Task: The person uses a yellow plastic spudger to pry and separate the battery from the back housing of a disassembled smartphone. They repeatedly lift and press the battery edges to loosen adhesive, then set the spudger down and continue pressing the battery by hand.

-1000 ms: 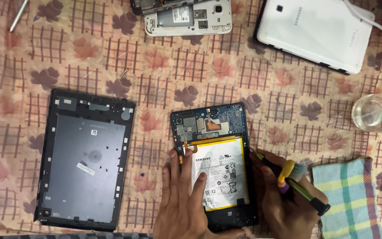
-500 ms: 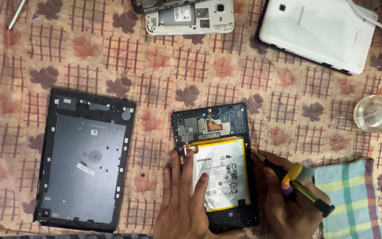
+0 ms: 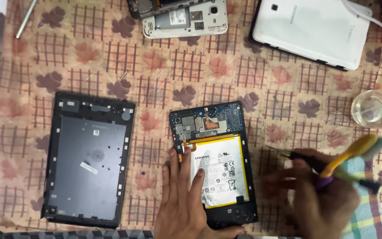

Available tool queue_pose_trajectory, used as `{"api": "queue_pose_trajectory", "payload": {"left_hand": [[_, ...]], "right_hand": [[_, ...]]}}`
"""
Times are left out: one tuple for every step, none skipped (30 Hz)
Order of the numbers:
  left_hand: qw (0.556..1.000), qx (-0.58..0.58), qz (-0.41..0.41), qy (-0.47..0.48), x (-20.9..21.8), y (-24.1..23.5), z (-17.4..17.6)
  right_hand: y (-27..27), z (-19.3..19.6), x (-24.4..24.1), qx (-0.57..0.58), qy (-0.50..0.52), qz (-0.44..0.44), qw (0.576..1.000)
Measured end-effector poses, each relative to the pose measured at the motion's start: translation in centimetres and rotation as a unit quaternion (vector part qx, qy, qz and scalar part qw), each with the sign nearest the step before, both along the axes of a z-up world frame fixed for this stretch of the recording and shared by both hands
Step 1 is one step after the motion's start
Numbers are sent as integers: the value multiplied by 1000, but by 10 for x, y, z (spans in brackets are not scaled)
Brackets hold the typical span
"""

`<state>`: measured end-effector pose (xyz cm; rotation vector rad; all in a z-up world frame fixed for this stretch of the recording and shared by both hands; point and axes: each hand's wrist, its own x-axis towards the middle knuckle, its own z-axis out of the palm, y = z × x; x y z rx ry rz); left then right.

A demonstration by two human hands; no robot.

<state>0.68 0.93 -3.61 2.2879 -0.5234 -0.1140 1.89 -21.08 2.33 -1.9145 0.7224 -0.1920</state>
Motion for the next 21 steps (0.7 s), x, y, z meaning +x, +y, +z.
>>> {"api": "queue_pose_trajectory", "payload": {"left_hand": [[1000, -2, -2, 7, -1, 0, 2], [1000, -2, -1, 13, -1, 0, 5], [1000, -4, -3, 16, -1, 0, 7], [1000, -6, -4, 19, 0, 0, 9], [1000, -13, 0, 8, 1, -1, 11], [1000, -20, 4, -3, 3, -1, 13], [1000, -25, 10, -13, 3, -2, 15], [999, -31, 12, -2, 2, -3, 16], [999, -36, 16, 7, 2, -3, 18], [999, -41, 20, 16, 2, -3, 20], [999, -39, 25, 7, 1, -2, 23], [999, -37, 29, -3, 1, -2, 26], [999, -36, 34, -13, 0, -3, 28], [999, -33, 37, -9, -1, -3, 30], [999, -31, 38, -5, -2, -4, 31], [999, -28, 40, -1, -3, -4, 33], [999, -31, 41, -7, -3, -5, 34], [998, -33, 42, -13, -3, -5, 35], [998, -35, 44, -20, -2, -5, 37], [998, -35, 44, -21, -2, -5, 37], [998, -35, 43, -22, -3, -5, 38]], "right_hand": [[-10, 6, 3, -15, 46, -7, 999], [-19, 8, 7, -56, 114, -12, 992], [-27, 9, 10, -98, 180, -18, 979], [-35, 11, 12, -139, 244, -25, 959], [-41, 12, 13, -150, 229, -1, 962], [-46, 11, 15, -160, 213, 22, 964], [-49, 10, 14, -169, 198, 47, 964], [-52, 11, 11, -162, 200, 45, 965], [-54, 13, 7, -154, 201, 45, 966], [-55, 15, 2, -145, 202, 44, 968], [-54, 18, -6, -123, 143, 56, 980], [-50, 22, -18, -100, 84, 67, 989], [-46, 24, -28, -77, 26, 78, 994], [-41, 24, -35, -67, 40, 117, 990], [-35, 23, -42, -58, 54, 155, 985], [-32, 22, -46, -50, 68, 191, 978], [-26, 20, -49, -59, 63, 179, 980], [-16, 14, -52, -69, 59, 167, 982], [-8, 11, -53, -78, 54, 155, 983], [-3, 9, -53, -130, 27, 156, 979], [2, 8, -54, -181, 2, 156, 971]]}}
